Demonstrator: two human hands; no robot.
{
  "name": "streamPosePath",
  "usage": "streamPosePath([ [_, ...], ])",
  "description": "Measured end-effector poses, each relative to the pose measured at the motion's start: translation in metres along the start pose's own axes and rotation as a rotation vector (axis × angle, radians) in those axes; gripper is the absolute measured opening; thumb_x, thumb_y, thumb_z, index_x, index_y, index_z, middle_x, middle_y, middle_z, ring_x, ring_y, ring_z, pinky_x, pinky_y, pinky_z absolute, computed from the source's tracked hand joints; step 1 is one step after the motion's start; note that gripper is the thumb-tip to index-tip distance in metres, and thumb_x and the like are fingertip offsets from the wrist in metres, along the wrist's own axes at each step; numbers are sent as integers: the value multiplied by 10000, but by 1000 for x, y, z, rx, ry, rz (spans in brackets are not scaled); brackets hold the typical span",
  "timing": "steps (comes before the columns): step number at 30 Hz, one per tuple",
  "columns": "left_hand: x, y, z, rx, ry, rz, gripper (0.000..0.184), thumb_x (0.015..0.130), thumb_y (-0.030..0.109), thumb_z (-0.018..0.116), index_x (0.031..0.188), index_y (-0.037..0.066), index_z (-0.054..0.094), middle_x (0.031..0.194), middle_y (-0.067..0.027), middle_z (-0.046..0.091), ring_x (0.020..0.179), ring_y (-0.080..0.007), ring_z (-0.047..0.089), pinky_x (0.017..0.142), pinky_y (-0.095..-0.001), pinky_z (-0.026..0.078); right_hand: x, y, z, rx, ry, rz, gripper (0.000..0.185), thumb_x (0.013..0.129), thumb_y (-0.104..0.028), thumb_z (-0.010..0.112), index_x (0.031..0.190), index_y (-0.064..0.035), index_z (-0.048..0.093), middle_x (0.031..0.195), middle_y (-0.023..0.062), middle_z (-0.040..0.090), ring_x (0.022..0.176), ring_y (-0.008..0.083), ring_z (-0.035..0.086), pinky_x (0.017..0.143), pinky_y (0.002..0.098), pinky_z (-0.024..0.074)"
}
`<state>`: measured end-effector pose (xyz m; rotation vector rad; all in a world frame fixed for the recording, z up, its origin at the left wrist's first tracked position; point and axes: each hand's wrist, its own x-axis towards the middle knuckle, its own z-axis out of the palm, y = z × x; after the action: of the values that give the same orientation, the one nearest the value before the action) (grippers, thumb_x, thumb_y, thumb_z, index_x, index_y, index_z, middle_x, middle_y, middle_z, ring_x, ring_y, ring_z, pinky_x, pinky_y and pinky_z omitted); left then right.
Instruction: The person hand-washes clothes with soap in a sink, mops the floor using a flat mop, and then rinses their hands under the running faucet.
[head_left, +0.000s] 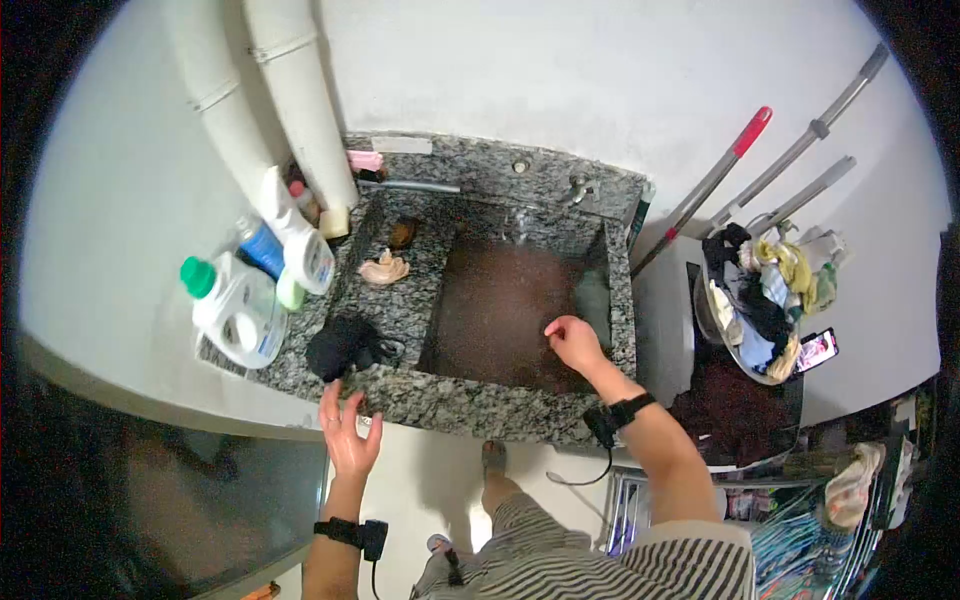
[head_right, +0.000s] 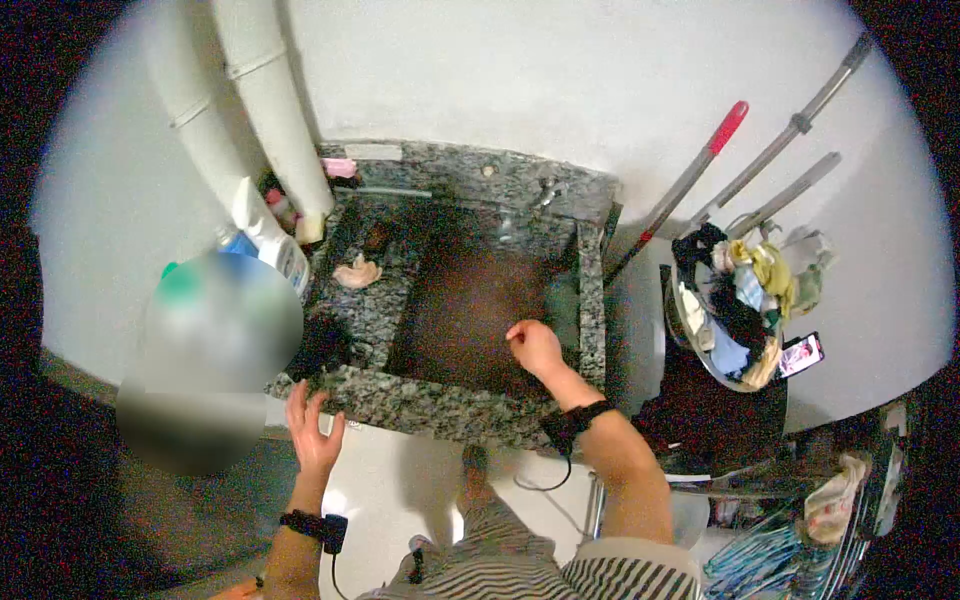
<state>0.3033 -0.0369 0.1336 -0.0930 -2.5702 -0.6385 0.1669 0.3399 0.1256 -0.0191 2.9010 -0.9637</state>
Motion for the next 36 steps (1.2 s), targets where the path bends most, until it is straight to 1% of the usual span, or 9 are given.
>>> streamPosePath([
  [4,37,-8,40,69,-21,-19,465,690,189,685,1105,60,519,1330,-214,304,1185,-435,306,948,-523,288,45,45,16,-365,-285,-12,589,683,-142,652,1232,-191,444,1224,116,434,1097,334,455,873,408,443],
  [11,39,-4,88,158,-167,-196,485,699,225,634,1143,73,510,1366,-245,237,1223,-453,249,966,-539,252,137,110,49,-355,-366,411,992,686,-503,664,1395,-116,88,1283,247,362,1038,389,493,841,439,444],
  [14,41,-7,90,162,-180,-189,473,704,227,610,1143,81,514,1373,-233,236,1218,-452,259,963,-541,254,169,139,88,-73,-316,518,1031,714,-493,643,1392,-73,-10,1274,284,366,1069,409,475,860,432,435],
  [18,48,-2,87,179,-239,-215,468,720,223,593,1158,86,499,1381,-226,230,1232,-439,240,971,-542,236,169,115,156,-202,-400,603,993,733,-464,634,1388,-52,12,1233,277,422,1099,398,462,866,424,434],
  [21,49,-5,90,196,-279,-214,465,734,229,581,1168,90,489,1382,-222,230,1239,-434,225,979,-537,222,167,108,177,-252,-661,305,947,709,-319,686,1381,-41,78,1197,230,474,1069,377,485,881,415,420],
  [23,50,-5,88,191,-310,-234,456,737,231,579,1160,85,490,1387,-221,221,1243,-434,217,982,-539,214,160,115,176,-303,-526,229,891,685,-241,695,1359,-23,155,1213,237,457,1075,391,473,885,409,413],
  [26,70,8,81,110,-277,-207,436,718,181,598,1129,69,501,1334,-209,309,1209,-421,258,954,-530,242,161,87,143,-34,-244,423,831,675,-185,680,1337,-9,211,1219,219,462,1068,359,491,877,403,413],
  [28,95,29,74,4,-248,-77,439,692,147,637,1101,46,513,1242,-188,410,1140,-377,351,921,-483,294,153,71,127,720,-237,648,847,688,-177,653,1359,-10,164,1203,192,468,1034,307,509,845,385,427],
  [36,168,48,184,-1094,-948,-841,867,700,358,720,1337,29,232,1270,-160,398,1150,-256,413,904,-387,382,101,-74,56,1199,-142,725,788,713,-195,655,1327,-19,194,1111,164,482,975,238,507,764,361,449],
])
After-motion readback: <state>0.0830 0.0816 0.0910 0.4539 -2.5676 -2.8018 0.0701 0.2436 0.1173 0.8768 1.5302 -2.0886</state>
